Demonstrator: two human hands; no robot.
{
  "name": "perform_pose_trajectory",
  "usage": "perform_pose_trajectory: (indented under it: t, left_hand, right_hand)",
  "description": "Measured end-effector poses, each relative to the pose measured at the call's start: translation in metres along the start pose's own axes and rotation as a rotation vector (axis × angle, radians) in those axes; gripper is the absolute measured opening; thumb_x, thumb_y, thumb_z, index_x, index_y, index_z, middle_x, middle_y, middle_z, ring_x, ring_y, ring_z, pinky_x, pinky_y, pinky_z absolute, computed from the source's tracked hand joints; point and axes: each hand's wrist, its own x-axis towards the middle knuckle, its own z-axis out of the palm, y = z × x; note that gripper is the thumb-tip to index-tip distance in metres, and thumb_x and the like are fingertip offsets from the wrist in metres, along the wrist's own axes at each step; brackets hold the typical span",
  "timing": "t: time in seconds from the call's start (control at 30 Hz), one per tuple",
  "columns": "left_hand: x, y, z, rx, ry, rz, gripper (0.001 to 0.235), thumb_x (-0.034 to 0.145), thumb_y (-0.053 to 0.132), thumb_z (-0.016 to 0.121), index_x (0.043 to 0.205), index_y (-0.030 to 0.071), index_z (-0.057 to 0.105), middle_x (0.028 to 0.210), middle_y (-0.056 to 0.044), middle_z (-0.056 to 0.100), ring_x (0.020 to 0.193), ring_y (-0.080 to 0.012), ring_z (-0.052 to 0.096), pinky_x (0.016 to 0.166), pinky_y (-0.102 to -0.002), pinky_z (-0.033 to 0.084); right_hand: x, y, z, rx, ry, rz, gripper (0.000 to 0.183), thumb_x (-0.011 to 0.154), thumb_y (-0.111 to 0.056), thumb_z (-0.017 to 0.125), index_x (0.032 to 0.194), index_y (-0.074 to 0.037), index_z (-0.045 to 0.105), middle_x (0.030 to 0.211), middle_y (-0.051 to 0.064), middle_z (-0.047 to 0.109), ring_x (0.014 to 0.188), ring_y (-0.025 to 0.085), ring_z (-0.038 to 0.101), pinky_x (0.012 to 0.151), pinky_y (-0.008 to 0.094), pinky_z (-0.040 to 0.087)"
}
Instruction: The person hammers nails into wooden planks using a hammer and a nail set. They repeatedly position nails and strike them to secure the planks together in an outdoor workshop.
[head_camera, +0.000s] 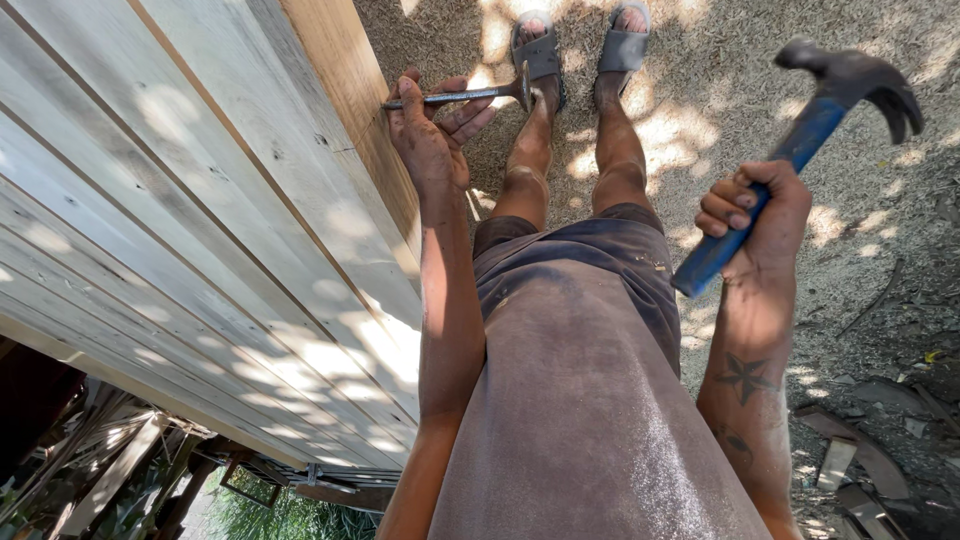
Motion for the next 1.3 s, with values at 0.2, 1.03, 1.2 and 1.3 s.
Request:
perform_pose_trajectory:
  t: [0.2,1.03,1.2,1.3]
  left_hand:
    - [0.001,-0.001,0.003,0.081,0.041,0.005,0.043,0.108,0.035,0.043,0.137,0.003,0.039,0.094,-0.024,0.07,0.066,-0.0332,0.076,0.055,-0.04,0.071]
    - [-0.001,0.003,0.001,0.011,0.007,-0.011,0.044,0.108,0.038,0.045,0.136,0.005,0.039,0.096,-0.025,0.07,0.07,-0.036,0.077,0.059,-0.043,0.071]
    - [0.002,0.004,0.002,-0.03,0.015,-0.025,0.041,0.108,0.036,0.044,0.134,0.005,0.039,0.096,-0.025,0.071,0.07,-0.0363,0.077,0.059,-0.042,0.071]
    - [0.002,0.003,0.005,-0.059,-0.006,-0.002,0.04,0.109,0.034,0.043,0.134,0.004,0.039,0.096,-0.026,0.07,0.072,-0.0365,0.077,0.061,-0.042,0.071]
  right_hand:
    - [-0.008,0.084,0.08,-0.217,-0.188,0.552,0.03,0.082,-0.012,0.061,0.059,-0.015,0.042,0.045,-0.003,0.04,0.034,0.01,0.04,0.035,0.027,0.039]
    - [0.056,0.033,-0.07,-0.226,-0.001,0.471,0.025,0.09,-0.01,0.062,0.08,-0.015,0.04,0.058,-0.006,0.043,0.043,0.003,0.043,0.038,0.023,0.035]
    - [0.047,0.03,-0.053,-0.303,-0.004,0.479,0.018,0.088,-0.01,0.06,0.082,-0.013,0.044,0.057,-0.006,0.044,0.041,0.004,0.043,0.036,0.022,0.036]
    - [0.043,0.021,-0.057,-0.35,0.041,0.413,0.019,0.089,-0.007,0.061,0.085,-0.014,0.044,0.06,-0.006,0.046,0.044,0.003,0.044,0.038,0.021,0.037]
